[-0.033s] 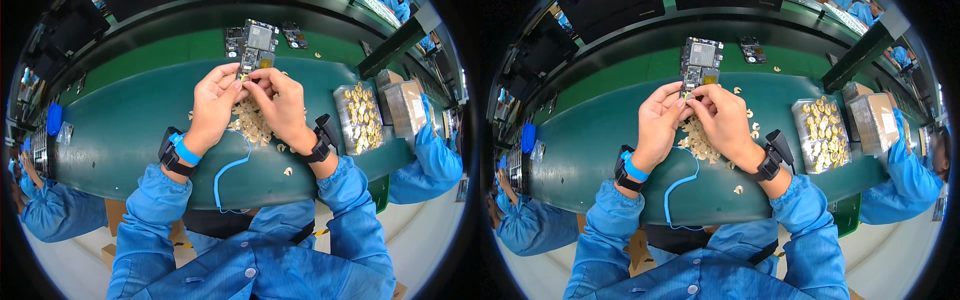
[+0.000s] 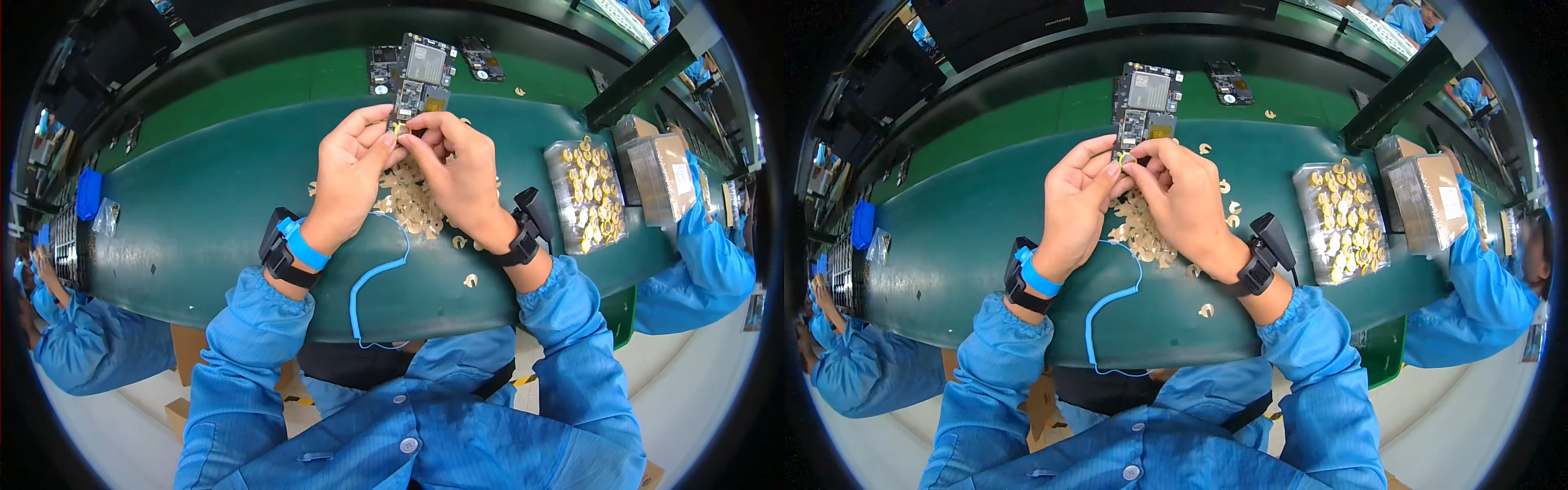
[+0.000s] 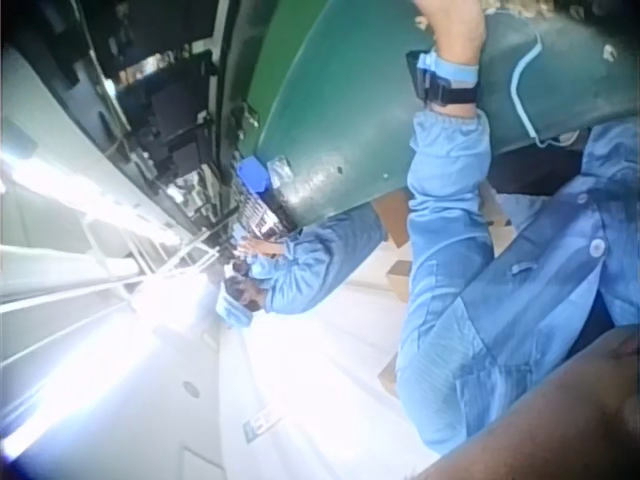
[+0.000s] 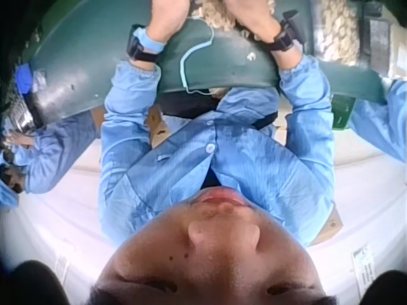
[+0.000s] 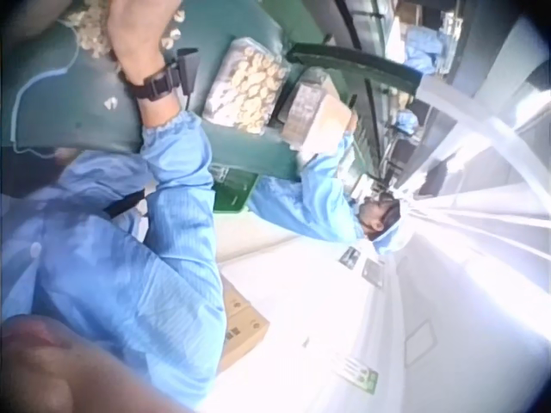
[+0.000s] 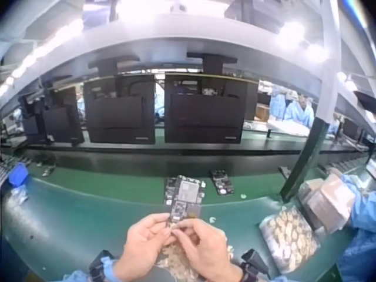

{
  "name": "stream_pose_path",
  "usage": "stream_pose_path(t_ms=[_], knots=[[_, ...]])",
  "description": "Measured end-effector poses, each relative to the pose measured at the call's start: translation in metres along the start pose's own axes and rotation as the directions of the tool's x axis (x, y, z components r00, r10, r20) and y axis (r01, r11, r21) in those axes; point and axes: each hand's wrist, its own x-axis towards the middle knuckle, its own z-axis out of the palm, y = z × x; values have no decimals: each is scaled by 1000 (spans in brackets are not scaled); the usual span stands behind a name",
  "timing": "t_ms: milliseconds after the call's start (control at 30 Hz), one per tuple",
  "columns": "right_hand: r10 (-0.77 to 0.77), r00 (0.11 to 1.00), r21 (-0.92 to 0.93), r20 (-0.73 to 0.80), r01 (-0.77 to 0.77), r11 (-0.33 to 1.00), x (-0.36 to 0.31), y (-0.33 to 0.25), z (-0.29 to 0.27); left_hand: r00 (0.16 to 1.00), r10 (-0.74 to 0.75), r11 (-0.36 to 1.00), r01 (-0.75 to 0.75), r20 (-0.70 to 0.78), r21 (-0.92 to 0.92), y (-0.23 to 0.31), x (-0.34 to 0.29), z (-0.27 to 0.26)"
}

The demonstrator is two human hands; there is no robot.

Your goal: Manually assemble small electronic components onto a printed circuit board at a factory workstation.

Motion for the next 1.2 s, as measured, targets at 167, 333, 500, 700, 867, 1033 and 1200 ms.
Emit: stream_pose_path(t_ms=[167,333,500,700,867,1033,1200], knots=[[118,992,69,38,-121,990,-1,-1,-2,1000,7,1000,-7,8,30,-1,-2,5],[164,985,120,59,-170,978,-2,-1,1,1000,18,998,-19,7,66,-3,-1,3],[169,982,69,81,-174,982,-1,-3,-3,1000,14,996,-15,12,92,-3,-1,4],[173,980,129,98,-185,974,1,-2,-4,1000,29,998,-29,8,62,-6,-1,3],[113,988,245,107,-137,960,1,-1,-1,999,51,996,-51,6,74,-1,0,0],[-45,996,141,81,33,989,0,1,-4,998,69,997,-68,-11,34,-1,2,-2],[51,994,267,92,-74,961,4,6,-11,997,61,996,-59,-40,64,-1,3,-3]])
